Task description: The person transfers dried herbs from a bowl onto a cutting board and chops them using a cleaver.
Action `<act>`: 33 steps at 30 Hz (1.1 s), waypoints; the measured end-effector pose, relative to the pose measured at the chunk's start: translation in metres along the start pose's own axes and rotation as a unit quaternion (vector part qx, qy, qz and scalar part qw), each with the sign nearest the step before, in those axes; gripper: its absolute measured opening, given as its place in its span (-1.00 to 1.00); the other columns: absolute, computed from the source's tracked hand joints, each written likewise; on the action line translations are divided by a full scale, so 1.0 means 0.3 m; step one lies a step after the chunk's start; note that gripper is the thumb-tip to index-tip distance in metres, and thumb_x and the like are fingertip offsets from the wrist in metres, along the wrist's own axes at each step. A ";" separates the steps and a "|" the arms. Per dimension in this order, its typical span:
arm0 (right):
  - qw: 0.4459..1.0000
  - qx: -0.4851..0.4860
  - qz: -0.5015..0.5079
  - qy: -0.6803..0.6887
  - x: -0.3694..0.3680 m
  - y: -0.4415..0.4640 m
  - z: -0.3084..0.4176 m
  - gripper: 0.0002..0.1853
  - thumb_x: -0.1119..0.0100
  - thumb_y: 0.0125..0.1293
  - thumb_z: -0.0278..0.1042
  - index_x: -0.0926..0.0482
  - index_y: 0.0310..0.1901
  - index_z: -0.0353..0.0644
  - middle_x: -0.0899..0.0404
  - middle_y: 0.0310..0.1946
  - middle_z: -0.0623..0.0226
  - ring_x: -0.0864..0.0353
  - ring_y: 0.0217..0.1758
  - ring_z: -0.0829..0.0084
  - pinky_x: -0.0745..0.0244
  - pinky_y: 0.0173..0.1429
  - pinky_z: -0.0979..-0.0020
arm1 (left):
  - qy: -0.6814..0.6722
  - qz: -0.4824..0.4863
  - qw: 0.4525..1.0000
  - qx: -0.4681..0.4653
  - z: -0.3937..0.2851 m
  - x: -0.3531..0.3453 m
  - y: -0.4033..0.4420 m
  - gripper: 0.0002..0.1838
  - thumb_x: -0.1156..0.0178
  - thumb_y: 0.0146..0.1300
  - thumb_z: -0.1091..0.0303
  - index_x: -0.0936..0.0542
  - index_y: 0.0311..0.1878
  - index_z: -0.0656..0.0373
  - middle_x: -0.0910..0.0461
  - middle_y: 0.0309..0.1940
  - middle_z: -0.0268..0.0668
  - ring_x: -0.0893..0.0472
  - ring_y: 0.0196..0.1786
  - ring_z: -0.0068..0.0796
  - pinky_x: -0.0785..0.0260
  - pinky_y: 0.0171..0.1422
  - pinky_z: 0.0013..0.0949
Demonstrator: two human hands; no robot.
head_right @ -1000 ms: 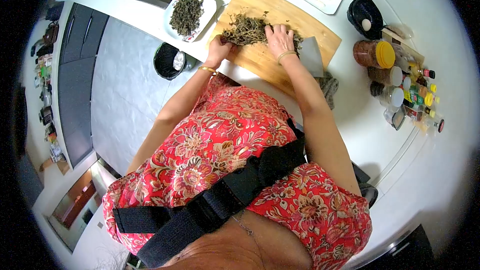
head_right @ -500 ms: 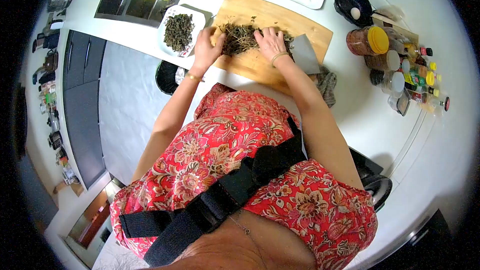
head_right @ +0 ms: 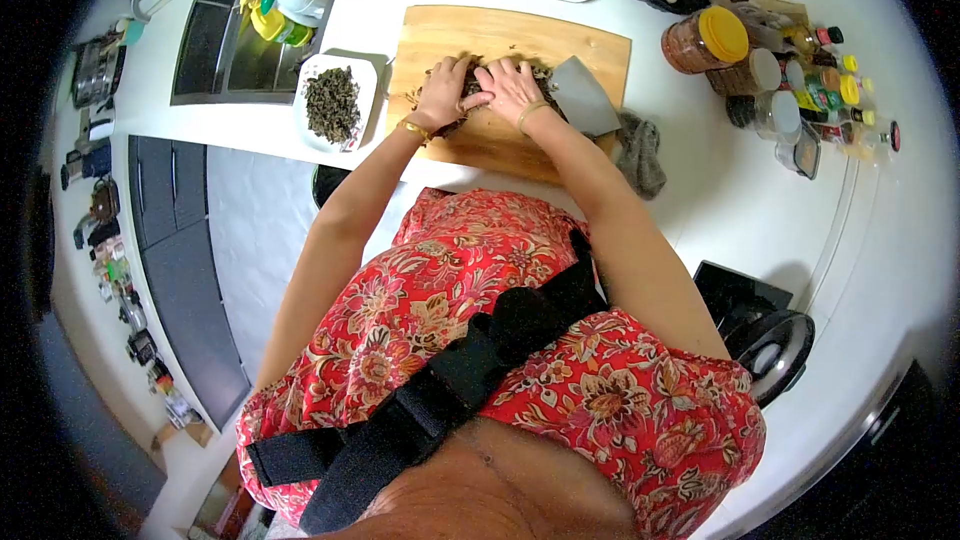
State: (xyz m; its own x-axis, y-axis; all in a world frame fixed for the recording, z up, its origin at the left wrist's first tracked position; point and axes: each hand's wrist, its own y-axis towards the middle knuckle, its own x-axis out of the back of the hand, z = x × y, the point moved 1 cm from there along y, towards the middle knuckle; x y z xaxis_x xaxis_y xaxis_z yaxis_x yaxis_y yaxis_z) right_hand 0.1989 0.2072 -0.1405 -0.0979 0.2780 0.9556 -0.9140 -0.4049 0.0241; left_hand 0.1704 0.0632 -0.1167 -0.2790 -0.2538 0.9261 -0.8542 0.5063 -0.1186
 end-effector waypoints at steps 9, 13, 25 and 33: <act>0.998 0.021 0.036 0.050 0.155 -0.042 -0.020 -0.06 -0.42 -0.21 0.04 -0.18 0.24 -0.06 -0.19 0.20 0.12 -0.08 0.32 0.19 0.13 0.36 0.12 | 0.045 -0.005 0.998 -0.044 0.003 0.009 -0.013 -0.21 -0.17 -0.07 -0.26 -0.39 0.07 0.24 -0.36 0.02 -0.08 -0.36 0.06 -0.03 -0.24 0.12 -0.10; 0.996 -0.062 -0.009 0.061 0.217 -0.098 -0.068 -0.06 -0.46 -0.24 -0.03 -0.20 0.23 -0.05 -0.22 0.19 0.15 -0.11 0.31 0.21 0.04 0.34 0.12 | 0.117 0.057 0.991 -0.038 -0.025 0.042 0.007 -0.20 -0.14 -0.03 -0.26 -0.34 0.13 0.20 -0.35 0.03 -0.11 -0.38 0.07 -0.08 -0.29 0.06 -0.02; 0.935 -0.277 0.024 0.220 0.022 -0.217 -0.100 -0.33 -0.31 -0.03 -0.01 -0.34 -0.05 -0.41 -0.51 -0.23 -0.14 -0.53 -0.13 0.01 -0.45 -0.07 0.19 | 0.145 0.209 0.967 -0.009 -0.121 0.075 0.091 -0.06 -0.22 0.03 0.03 0.08 0.37 0.13 -0.23 0.17 -0.05 -0.28 0.21 -0.02 -0.16 0.24 -0.01; 0.925 -0.325 -0.034 0.197 -0.033 -0.177 -0.034 -0.73 -0.14 0.09 -0.36 -0.43 -0.26 -0.41 -0.53 -0.42 -0.17 -0.56 -0.28 -0.04 -0.46 -0.17 0.13 | 0.233 0.145 0.961 -0.023 -0.135 -0.001 0.036 -0.18 -0.04 0.09 0.07 0.05 0.37 0.14 -0.17 0.27 -0.16 -0.18 0.30 -0.09 0.13 0.35 0.10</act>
State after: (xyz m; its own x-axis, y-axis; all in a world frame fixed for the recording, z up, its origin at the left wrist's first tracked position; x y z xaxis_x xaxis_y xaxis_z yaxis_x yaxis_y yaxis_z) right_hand 0.2445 0.2348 -0.1541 -0.0508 0.6308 0.7743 -0.9545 0.1975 -0.2236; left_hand 0.1791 0.1021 -0.1037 -0.2662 0.2940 0.9180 -0.7465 0.5396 -0.3893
